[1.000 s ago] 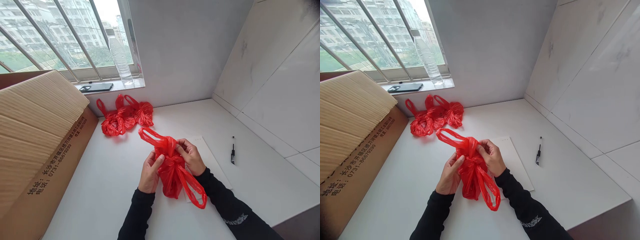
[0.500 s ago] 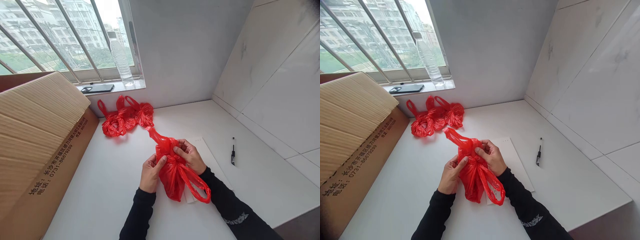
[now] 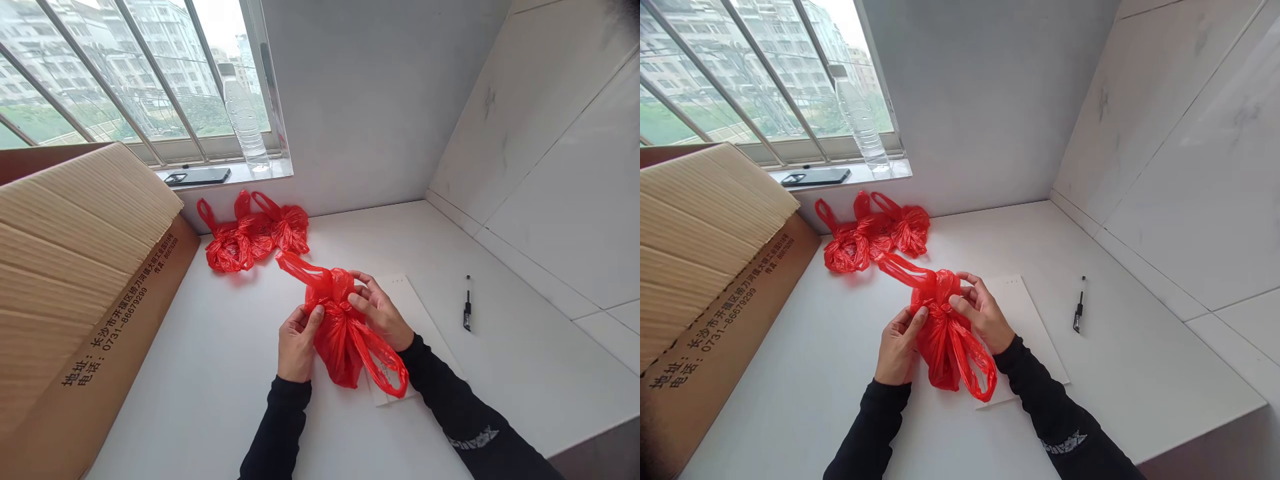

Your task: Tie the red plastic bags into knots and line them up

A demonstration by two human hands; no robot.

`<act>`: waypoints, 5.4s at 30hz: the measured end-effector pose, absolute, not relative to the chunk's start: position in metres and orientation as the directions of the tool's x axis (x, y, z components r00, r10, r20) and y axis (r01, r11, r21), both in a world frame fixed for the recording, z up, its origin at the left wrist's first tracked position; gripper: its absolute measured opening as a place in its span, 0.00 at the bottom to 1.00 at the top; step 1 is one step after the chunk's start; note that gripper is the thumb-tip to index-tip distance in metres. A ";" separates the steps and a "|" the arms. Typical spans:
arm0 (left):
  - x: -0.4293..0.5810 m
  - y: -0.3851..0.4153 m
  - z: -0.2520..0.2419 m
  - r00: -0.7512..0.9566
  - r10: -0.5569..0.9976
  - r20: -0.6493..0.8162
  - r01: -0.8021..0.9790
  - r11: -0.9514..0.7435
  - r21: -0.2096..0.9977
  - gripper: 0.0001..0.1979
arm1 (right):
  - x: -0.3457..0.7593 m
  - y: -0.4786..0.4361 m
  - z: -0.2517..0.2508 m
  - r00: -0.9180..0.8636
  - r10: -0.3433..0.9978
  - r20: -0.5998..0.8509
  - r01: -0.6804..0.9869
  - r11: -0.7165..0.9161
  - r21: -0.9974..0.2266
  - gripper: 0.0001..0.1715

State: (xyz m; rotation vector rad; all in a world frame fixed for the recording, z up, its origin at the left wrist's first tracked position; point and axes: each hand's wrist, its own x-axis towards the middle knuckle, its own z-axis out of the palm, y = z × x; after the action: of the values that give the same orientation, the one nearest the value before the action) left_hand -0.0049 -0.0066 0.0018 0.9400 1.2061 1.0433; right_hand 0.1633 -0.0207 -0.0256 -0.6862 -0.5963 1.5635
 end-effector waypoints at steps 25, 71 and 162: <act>-0.014 -0.002 0.018 -0.463 0.886 -0.033 0.086 0.082 0.993 0.21 | 0.163 -0.033 -0.019 -0.244 0.958 0.150 -0.023 0.149 -0.989 0.28; -0.002 -0.010 0.012 0.287 0.918 -0.275 -0.110 0.316 0.942 0.21 | 0.166 -0.018 -0.031 0.078 0.990 -0.118 -0.627 -0.043 -0.778 0.21; 0.000 -0.011 0.026 0.178 0.942 -0.285 -0.281 0.326 0.902 0.21 | 0.157 -0.022 -0.030 -0.050 0.999 0.012 -0.458 -0.012 -0.889 0.20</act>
State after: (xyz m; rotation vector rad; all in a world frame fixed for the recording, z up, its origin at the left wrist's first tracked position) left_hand -0.0004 -0.0113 0.0261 0.8173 1.0219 1.0175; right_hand 0.1574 -0.0223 -0.0302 -0.8255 -0.8861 1.4349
